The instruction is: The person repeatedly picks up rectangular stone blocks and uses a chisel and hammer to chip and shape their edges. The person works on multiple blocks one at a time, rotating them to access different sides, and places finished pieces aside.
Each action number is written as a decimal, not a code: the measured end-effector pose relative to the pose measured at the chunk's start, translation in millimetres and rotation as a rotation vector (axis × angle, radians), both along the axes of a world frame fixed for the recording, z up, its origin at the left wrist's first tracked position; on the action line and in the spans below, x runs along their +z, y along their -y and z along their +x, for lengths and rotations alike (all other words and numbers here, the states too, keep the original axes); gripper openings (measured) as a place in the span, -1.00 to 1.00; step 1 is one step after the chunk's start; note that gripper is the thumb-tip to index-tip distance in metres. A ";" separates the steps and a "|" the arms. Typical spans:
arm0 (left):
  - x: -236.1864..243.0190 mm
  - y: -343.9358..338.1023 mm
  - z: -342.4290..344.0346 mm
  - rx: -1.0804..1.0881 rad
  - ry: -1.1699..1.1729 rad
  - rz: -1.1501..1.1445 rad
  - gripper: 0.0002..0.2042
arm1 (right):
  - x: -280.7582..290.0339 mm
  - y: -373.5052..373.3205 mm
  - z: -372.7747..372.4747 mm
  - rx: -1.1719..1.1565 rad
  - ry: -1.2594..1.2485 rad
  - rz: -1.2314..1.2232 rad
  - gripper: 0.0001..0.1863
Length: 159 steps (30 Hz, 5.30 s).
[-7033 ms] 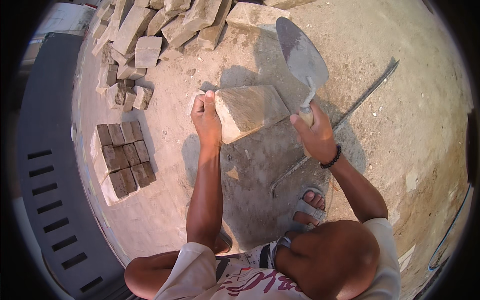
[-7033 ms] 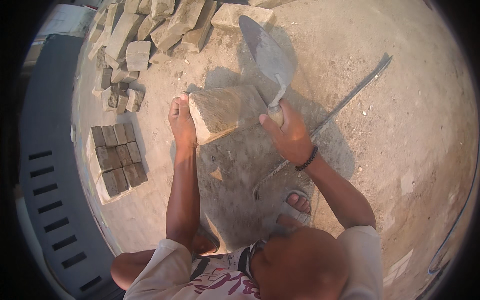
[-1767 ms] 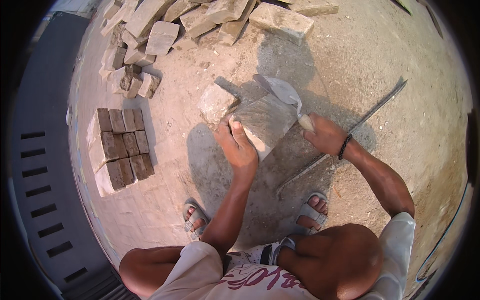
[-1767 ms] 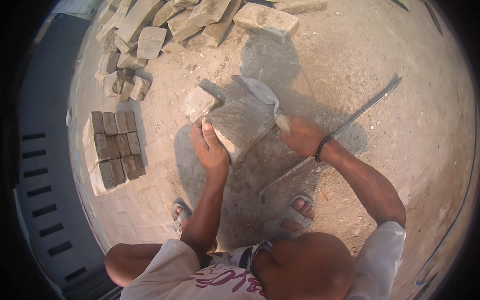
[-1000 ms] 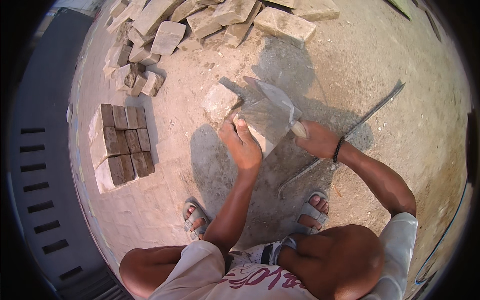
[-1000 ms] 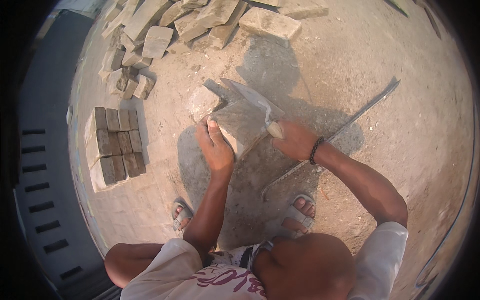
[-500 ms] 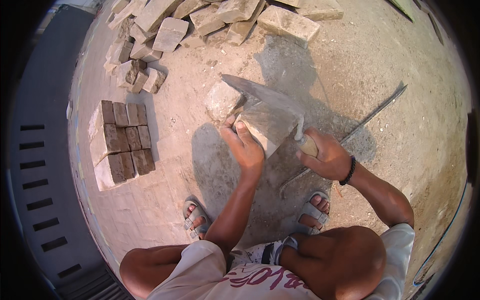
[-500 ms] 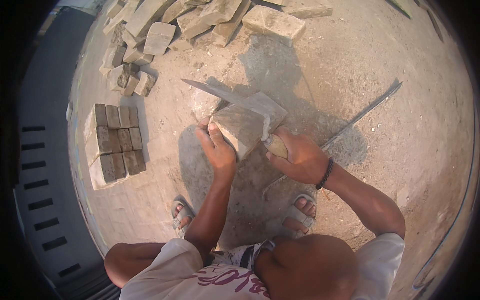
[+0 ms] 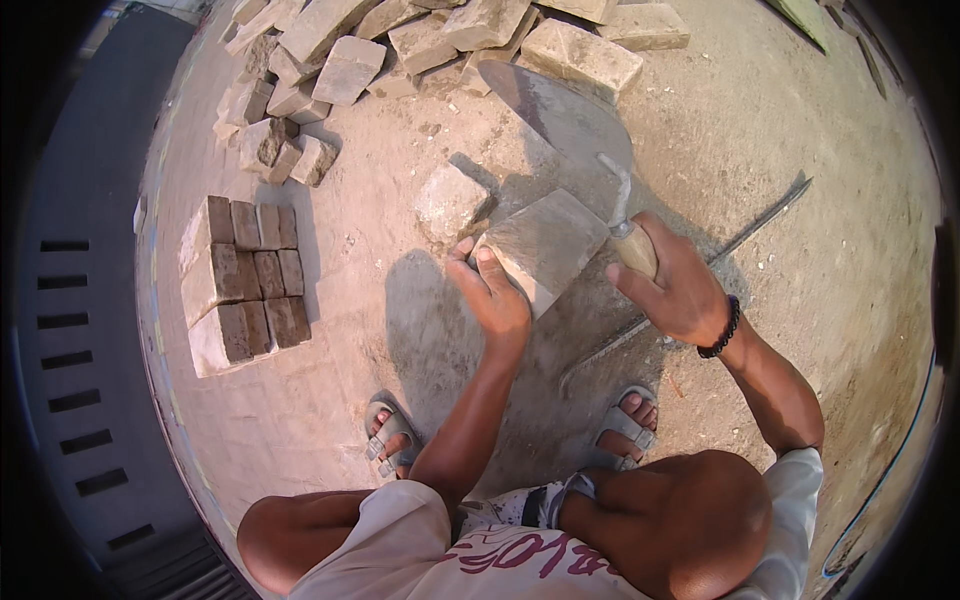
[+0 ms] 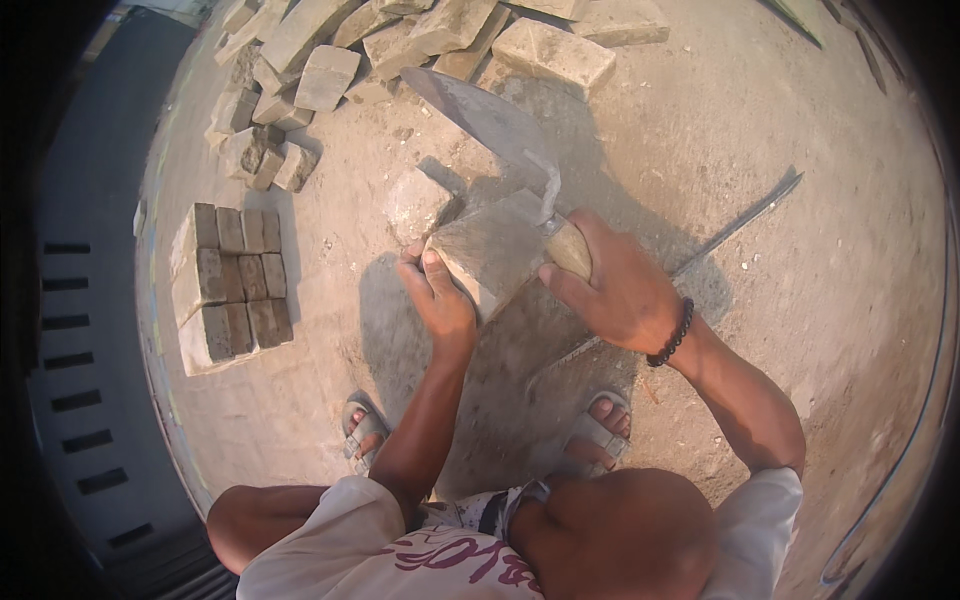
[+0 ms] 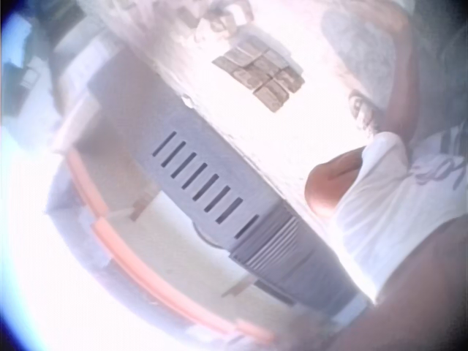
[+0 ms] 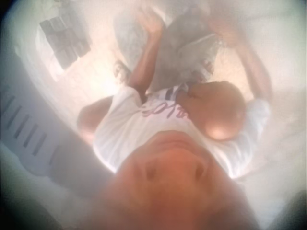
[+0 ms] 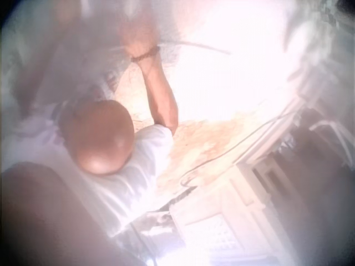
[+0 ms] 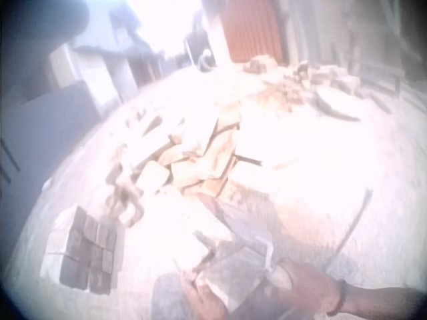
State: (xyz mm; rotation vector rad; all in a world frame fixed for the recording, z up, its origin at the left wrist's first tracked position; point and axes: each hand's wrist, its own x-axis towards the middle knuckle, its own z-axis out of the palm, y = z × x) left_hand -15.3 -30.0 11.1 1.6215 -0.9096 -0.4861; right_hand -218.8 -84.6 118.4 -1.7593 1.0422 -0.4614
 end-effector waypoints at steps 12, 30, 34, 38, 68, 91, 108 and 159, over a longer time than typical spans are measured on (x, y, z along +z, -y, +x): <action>-11.5 1.3 -5.8 0.004 -0.130 -0.067 -0.55 | -41.0 -7.1 3.1 0.183 -0.102 0.005 -0.52; -12.0 -1.6 -4.1 0.037 -0.237 -0.107 -0.68 | -30.4 -12.1 2.9 0.169 -0.261 -0.002 -0.59; -16.4 -6.9 3.7 0.058 -0.189 -0.045 -0.66 | 10.0 -23.5 -2.0 0.011 -0.050 0.077 -0.58; -11.2 -1.4 -9.2 0.042 -0.276 -0.101 -0.69 | -51.1 -56.7 -24.8 0.157 -0.283 0.077 -0.56; -30.2 -8.0 14.2 0.083 -0.255 -0.090 -0.76 | -25.8 -40.5 -5.5 0.077 -0.169 -0.040 -0.61; -35.4 -9.4 15.8 0.095 -0.276 -0.122 -0.78 | -73.2 -31.6 -3.6 0.053 -0.284 -0.031 -0.57; 6.9 8.8 -12.6 -0.009 -0.478 -0.105 -0.76 | -73.6 -105.2 -30.1 -0.117 -0.142 -0.068 -0.57; 70.6 73.0 -13.4 -0.629 1.007 0.219 -0.22 | -142.1 -59.0 -23.3 -0.341 0.087 0.211 -0.54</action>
